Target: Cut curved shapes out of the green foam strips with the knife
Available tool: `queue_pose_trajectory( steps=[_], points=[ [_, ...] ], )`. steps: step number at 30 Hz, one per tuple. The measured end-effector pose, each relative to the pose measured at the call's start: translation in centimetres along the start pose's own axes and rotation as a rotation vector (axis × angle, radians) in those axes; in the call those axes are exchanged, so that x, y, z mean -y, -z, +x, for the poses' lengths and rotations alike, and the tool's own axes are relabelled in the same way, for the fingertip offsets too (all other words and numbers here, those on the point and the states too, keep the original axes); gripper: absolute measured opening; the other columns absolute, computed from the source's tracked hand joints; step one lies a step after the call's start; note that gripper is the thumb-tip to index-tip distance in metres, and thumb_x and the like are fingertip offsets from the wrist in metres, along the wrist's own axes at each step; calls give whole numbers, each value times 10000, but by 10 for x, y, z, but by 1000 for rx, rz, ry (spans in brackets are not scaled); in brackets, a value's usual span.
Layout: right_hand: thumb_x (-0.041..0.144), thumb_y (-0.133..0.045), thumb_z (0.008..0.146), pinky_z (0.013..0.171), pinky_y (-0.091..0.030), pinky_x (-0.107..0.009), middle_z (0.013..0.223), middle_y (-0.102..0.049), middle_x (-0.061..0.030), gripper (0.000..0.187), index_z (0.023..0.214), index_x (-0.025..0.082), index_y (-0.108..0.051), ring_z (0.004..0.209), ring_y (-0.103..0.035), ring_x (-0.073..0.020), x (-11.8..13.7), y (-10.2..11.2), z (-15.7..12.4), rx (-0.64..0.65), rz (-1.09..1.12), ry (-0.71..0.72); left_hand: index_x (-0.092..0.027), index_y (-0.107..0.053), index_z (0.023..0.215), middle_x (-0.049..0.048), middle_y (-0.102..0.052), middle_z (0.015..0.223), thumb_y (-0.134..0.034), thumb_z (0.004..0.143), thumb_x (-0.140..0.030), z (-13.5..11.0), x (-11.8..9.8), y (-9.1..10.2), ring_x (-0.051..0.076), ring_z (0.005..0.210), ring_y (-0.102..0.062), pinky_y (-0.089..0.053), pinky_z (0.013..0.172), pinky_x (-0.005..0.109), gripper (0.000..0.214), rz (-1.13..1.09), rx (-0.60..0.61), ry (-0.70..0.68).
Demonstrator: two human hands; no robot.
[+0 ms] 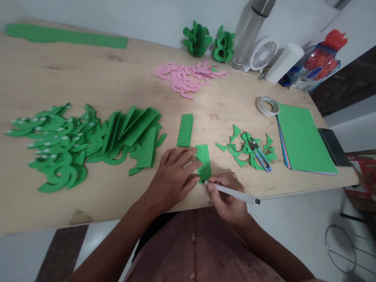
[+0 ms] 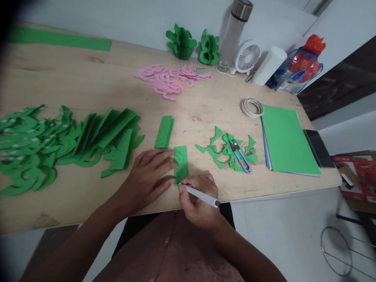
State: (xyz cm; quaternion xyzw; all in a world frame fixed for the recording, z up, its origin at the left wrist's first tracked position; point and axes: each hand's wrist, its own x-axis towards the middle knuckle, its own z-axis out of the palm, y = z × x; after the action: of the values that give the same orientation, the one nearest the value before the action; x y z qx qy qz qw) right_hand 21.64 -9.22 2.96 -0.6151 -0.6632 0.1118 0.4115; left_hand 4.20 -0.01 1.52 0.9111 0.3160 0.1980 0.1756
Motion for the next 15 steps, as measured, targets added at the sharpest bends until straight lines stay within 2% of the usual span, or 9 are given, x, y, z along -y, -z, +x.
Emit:
queue_pose_trajectory(
  steps=[15],
  points=[
    [193, -579, 908, 727, -490, -358, 734, -739, 8, 67, 879, 235, -623, 647, -688, -168, -1, -3, -2, 30, 11, 29, -221, -647, 1135, 137, -575, 1386, -513, 925, -280, 0, 0, 0, 348, 1295, -469, -371, 1076, 587, 257, 8, -1, -9]
  ],
)
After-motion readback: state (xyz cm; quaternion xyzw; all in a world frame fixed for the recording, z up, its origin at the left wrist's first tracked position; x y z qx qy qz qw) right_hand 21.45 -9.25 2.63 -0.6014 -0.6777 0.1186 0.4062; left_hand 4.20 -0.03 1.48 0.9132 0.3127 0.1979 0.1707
